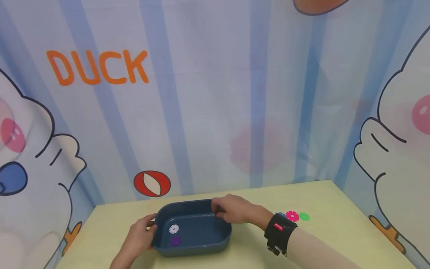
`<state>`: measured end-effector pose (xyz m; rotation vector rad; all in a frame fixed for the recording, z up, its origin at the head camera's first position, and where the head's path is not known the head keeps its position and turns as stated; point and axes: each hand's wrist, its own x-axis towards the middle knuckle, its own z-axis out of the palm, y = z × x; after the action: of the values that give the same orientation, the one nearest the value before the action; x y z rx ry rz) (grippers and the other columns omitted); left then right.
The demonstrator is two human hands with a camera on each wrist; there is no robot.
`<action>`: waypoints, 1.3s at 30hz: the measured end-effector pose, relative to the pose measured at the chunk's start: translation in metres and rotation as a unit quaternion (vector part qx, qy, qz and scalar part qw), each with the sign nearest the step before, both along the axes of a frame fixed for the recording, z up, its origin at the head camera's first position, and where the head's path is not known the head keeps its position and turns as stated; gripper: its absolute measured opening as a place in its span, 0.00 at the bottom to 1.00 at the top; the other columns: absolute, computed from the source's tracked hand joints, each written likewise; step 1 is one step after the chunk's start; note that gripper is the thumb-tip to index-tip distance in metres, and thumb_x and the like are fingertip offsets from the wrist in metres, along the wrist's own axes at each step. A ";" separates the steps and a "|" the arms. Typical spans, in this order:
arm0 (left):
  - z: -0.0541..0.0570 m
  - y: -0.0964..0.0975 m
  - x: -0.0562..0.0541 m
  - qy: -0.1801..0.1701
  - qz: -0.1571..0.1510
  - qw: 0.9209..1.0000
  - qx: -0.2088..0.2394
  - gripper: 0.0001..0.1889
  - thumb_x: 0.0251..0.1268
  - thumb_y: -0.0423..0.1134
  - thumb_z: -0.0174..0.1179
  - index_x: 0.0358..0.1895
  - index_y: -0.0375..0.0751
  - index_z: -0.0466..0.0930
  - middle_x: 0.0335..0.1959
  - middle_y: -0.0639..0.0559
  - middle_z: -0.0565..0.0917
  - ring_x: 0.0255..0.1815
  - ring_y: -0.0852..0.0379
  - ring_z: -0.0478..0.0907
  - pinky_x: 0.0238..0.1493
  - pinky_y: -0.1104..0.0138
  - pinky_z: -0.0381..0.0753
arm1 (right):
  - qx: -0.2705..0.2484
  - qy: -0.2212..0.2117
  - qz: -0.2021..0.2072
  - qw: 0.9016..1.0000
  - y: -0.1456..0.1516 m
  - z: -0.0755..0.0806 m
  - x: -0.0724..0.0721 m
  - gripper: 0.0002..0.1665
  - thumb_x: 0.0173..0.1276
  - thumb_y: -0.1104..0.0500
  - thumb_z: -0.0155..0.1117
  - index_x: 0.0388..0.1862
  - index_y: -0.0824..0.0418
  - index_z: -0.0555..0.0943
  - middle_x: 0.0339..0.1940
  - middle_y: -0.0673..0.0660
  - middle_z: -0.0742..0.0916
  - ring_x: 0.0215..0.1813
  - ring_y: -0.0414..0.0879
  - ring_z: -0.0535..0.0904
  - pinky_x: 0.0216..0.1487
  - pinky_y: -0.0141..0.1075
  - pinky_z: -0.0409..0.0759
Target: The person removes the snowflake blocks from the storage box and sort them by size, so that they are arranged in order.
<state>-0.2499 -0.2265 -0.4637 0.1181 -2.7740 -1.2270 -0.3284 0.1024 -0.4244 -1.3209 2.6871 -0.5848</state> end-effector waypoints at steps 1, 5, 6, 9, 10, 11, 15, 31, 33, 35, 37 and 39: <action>0.000 0.000 0.000 0.000 0.000 1.000 -0.002 0.24 0.73 0.23 0.56 0.70 0.23 0.72 0.56 0.23 0.84 0.41 0.40 0.89 0.16 0.65 0.88 | -0.002 0.001 -0.004 1.000 0.003 0.001 0.000 0.07 0.78 0.61 0.66 0.48 0.48 0.82 0.40 0.44 0.87 0.37 0.33 0.81 0.37 0.32 0.83; 0.000 0.000 0.001 0.005 0.000 1.000 -0.010 0.23 0.73 0.23 0.56 0.70 0.22 0.73 0.55 0.23 0.84 0.43 0.38 0.89 0.16 0.65 0.88 | -0.013 -0.013 -0.017 1.000 0.016 0.005 0.004 0.06 0.78 0.61 0.66 0.50 0.51 0.81 0.38 0.47 0.87 0.34 0.33 0.80 0.36 0.32 0.82; 0.000 0.000 0.001 0.007 -0.001 1.000 -0.010 0.23 0.73 0.23 0.56 0.70 0.22 0.72 0.55 0.23 0.84 0.43 0.38 0.89 0.16 0.65 0.88 | -0.015 -0.016 -0.021 1.000 0.019 0.006 0.005 0.06 0.78 0.61 0.65 0.50 0.52 0.81 0.36 0.47 0.87 0.33 0.34 0.79 0.35 0.32 0.82; -0.001 0.001 0.001 0.008 -0.003 1.000 -0.010 0.24 0.73 0.23 0.56 0.70 0.22 0.72 0.55 0.22 0.84 0.44 0.37 0.89 0.17 0.66 0.88 | -0.019 -0.030 -0.036 0.999 0.029 0.008 0.008 0.05 0.79 0.61 0.65 0.50 0.53 0.81 0.32 0.45 0.86 0.30 0.34 0.78 0.34 0.32 0.80; -0.001 0.001 0.001 0.008 -0.003 1.000 -0.010 0.24 0.73 0.23 0.56 0.70 0.22 0.72 0.55 0.22 0.83 0.43 0.37 0.89 0.17 0.66 0.88 | -0.020 -0.036 -0.040 0.998 0.032 0.009 0.008 0.05 0.80 0.61 0.64 0.50 0.53 0.81 0.32 0.45 0.85 0.30 0.35 0.78 0.35 0.32 0.81; 0.000 0.001 0.000 0.009 -0.003 1.000 -0.008 0.24 0.73 0.23 0.56 0.70 0.22 0.72 0.56 0.22 0.83 0.43 0.38 0.89 0.16 0.65 0.88 | -0.022 -0.037 -0.040 0.998 0.034 0.010 0.009 0.05 0.80 0.61 0.64 0.50 0.54 0.81 0.32 0.44 0.85 0.31 0.35 0.79 0.35 0.32 0.81; 0.000 0.000 0.000 0.009 -0.001 1.000 -0.006 0.24 0.74 0.23 0.56 0.71 0.22 0.71 0.57 0.21 0.83 0.42 0.38 0.89 0.16 0.65 0.88 | -0.027 -0.037 -0.041 0.998 0.046 0.012 0.010 0.04 0.80 0.61 0.63 0.50 0.53 0.80 0.34 0.42 0.86 0.33 0.35 0.81 0.36 0.33 0.82; 0.000 0.002 0.000 0.001 0.000 1.000 -0.001 0.24 0.74 0.23 0.56 0.71 0.22 0.71 0.59 0.20 0.81 0.45 0.34 0.89 0.16 0.65 0.88 | -0.043 -0.039 -0.099 0.993 0.102 -0.008 0.010 0.04 0.80 0.61 0.62 0.49 0.53 0.81 0.27 0.50 0.84 0.24 0.35 0.71 0.28 0.31 0.73; 0.000 0.001 0.000 0.000 0.000 1.000 0.000 0.24 0.74 0.23 0.56 0.71 0.22 0.71 0.59 0.20 0.81 0.45 0.34 0.89 0.16 0.65 0.88 | -0.045 -0.042 -0.107 0.992 0.109 -0.012 0.009 0.05 0.80 0.61 0.62 0.49 0.53 0.81 0.26 0.50 0.83 0.24 0.35 0.70 0.27 0.31 0.73; 0.000 0.001 0.000 -0.001 -0.001 1.000 0.000 0.24 0.74 0.23 0.56 0.71 0.22 0.71 0.59 0.20 0.81 0.45 0.34 0.89 0.16 0.65 0.88 | -0.047 -0.044 -0.114 0.991 0.116 -0.015 0.007 0.05 0.80 0.62 0.62 0.49 0.53 0.81 0.25 0.48 0.81 0.24 0.35 0.70 0.27 0.31 0.72; 0.000 0.001 0.000 -0.001 -0.002 1.000 0.000 0.24 0.74 0.23 0.56 0.71 0.22 0.71 0.59 0.20 0.81 0.46 0.33 0.89 0.16 0.64 0.88 | -0.050 -0.047 -0.121 0.990 0.123 -0.018 0.007 0.05 0.80 0.62 0.61 0.49 0.53 0.81 0.24 0.46 0.79 0.24 0.35 0.69 0.27 0.31 0.72; -0.001 0.001 -0.001 -0.003 -0.002 1.000 0.001 0.24 0.74 0.23 0.55 0.71 0.22 0.71 0.59 0.20 0.81 0.46 0.33 0.89 0.16 0.64 0.89 | -0.052 -0.043 -0.125 0.990 0.129 -0.020 0.006 0.05 0.80 0.62 0.62 0.49 0.53 0.81 0.24 0.44 0.78 0.23 0.35 0.69 0.27 0.31 0.72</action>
<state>-0.2504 -0.2252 -0.4644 0.1167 -2.7790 -1.2310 -0.3220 0.2318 -0.4445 -0.9584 2.8042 -0.7974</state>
